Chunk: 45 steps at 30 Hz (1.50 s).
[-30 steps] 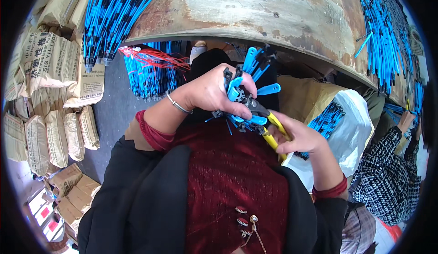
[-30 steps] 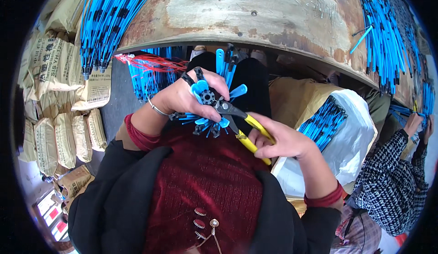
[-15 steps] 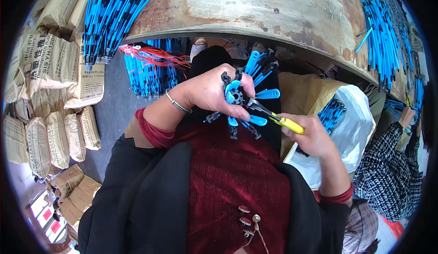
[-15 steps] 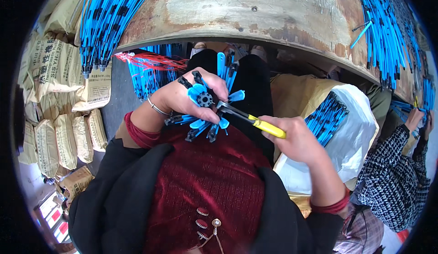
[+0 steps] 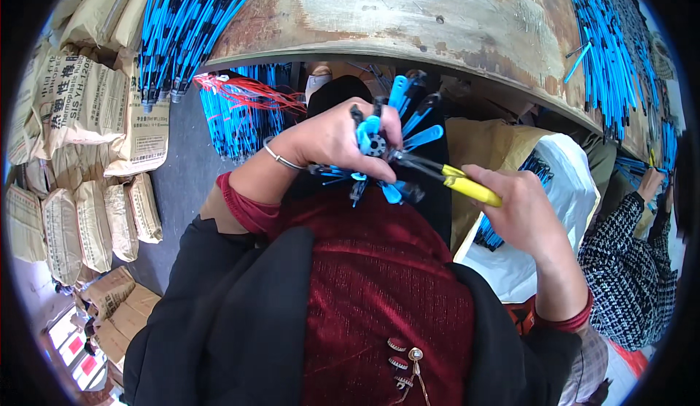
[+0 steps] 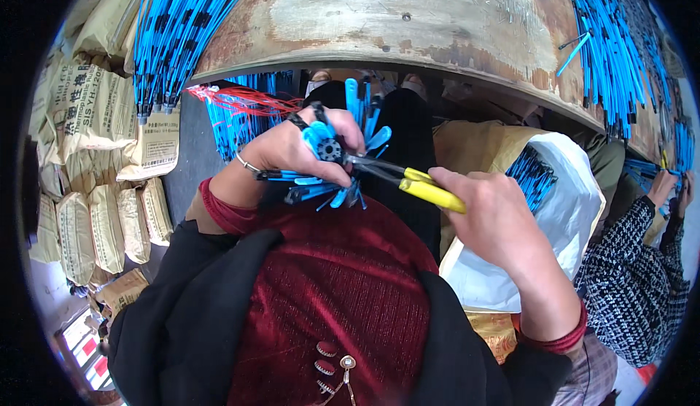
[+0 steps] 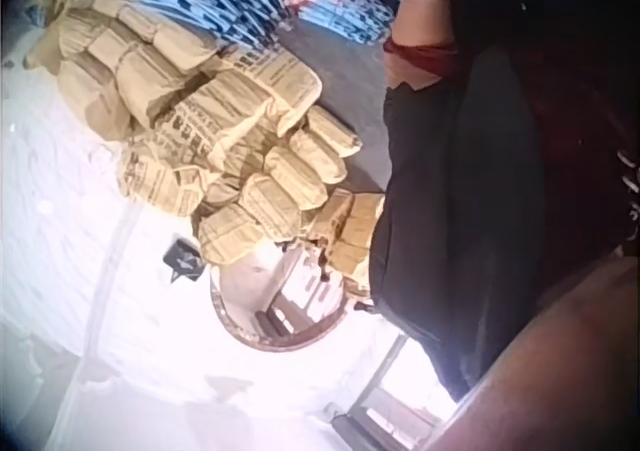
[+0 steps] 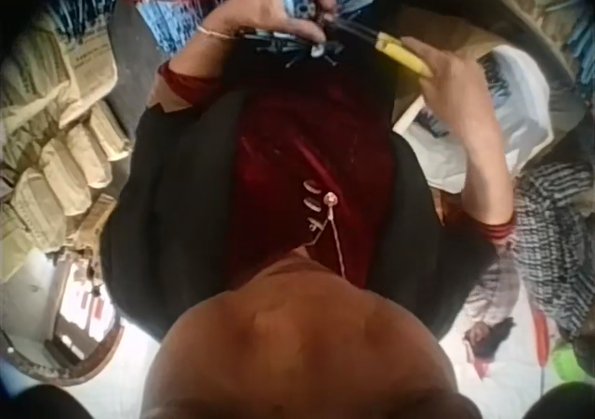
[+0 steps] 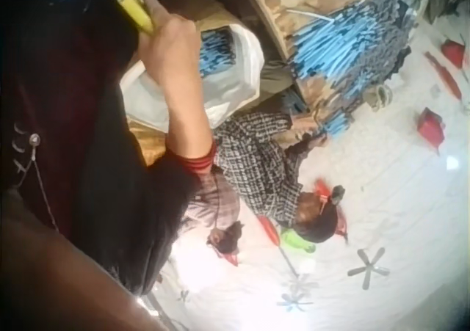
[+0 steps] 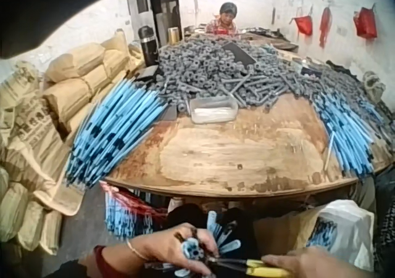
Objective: The person assembles pen components by fitting barrels and tips together, then uses pliers to secure the parts.
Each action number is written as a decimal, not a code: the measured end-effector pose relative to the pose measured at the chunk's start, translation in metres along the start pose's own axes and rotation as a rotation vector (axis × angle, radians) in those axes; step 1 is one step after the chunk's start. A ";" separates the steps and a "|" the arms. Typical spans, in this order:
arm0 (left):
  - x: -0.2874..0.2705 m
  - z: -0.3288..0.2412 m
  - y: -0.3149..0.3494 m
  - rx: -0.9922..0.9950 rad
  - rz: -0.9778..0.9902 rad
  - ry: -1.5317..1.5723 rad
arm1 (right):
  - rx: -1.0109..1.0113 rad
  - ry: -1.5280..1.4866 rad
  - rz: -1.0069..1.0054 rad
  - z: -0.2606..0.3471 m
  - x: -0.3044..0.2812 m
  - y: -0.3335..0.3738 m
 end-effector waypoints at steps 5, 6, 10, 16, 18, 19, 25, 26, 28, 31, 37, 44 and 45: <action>-0.006 -0.008 0.009 -0.009 -0.042 0.137 | 0.055 -0.614 -0.028 -0.023 0.023 0.009; -0.006 -0.009 0.008 -0.014 -0.061 0.165 | 0.121 -0.803 0.028 -0.026 0.034 0.011; -0.004 -0.010 0.015 0.026 -0.094 0.084 | 0.013 -0.815 -0.063 -0.020 0.042 0.008; -0.021 -0.059 0.033 0.118 -0.444 -0.136 | -0.034 -0.897 -0.514 -0.041 0.016 -0.003; -0.028 -0.107 0.054 0.099 -0.670 -0.200 | -0.024 -0.833 -0.589 -0.043 0.002 -0.011; -0.035 -0.139 0.072 0.085 -0.807 -0.213 | -0.034 -0.833 -0.563 -0.043 -0.005 -0.017; -0.126 -0.274 0.146 -0.082 -0.888 -0.593 | -0.117 -0.631 -0.620 -0.056 -0.039 -0.038; -0.153 -0.281 0.149 -0.126 -0.864 -0.620 | -0.124 -0.636 -0.635 -0.055 -0.046 -0.043; -0.190 -0.286 0.132 -0.155 -0.811 -0.653 | -0.089 -0.550 -0.655 -0.051 -0.060 -0.049; -0.253 -0.253 0.100 -0.361 -0.883 -0.597 | -0.056 -0.503 -0.707 -0.047 -0.071 -0.066; -0.343 -0.162 0.095 -0.535 -1.328 -1.162 | 0.025 -0.309 -0.802 -0.051 -0.089 -0.067; -0.333 -0.256 0.164 -0.060 -1.340 -1.356 | 0.078 0.090 -0.946 -0.057 -0.096 -0.112; -0.297 -0.270 0.147 0.067 -1.364 -1.174 | 0.084 0.148 -0.926 -0.056 -0.094 -0.116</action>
Point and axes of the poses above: each hand's wrist, its own y-axis away from the middle knuckle, its own x-axis out of the palm, z = x × y, the point moved 4 cm from there along -y, towards the middle knuckle, and after that the axes turned 8 degrees about z, right-handed, at the moved point
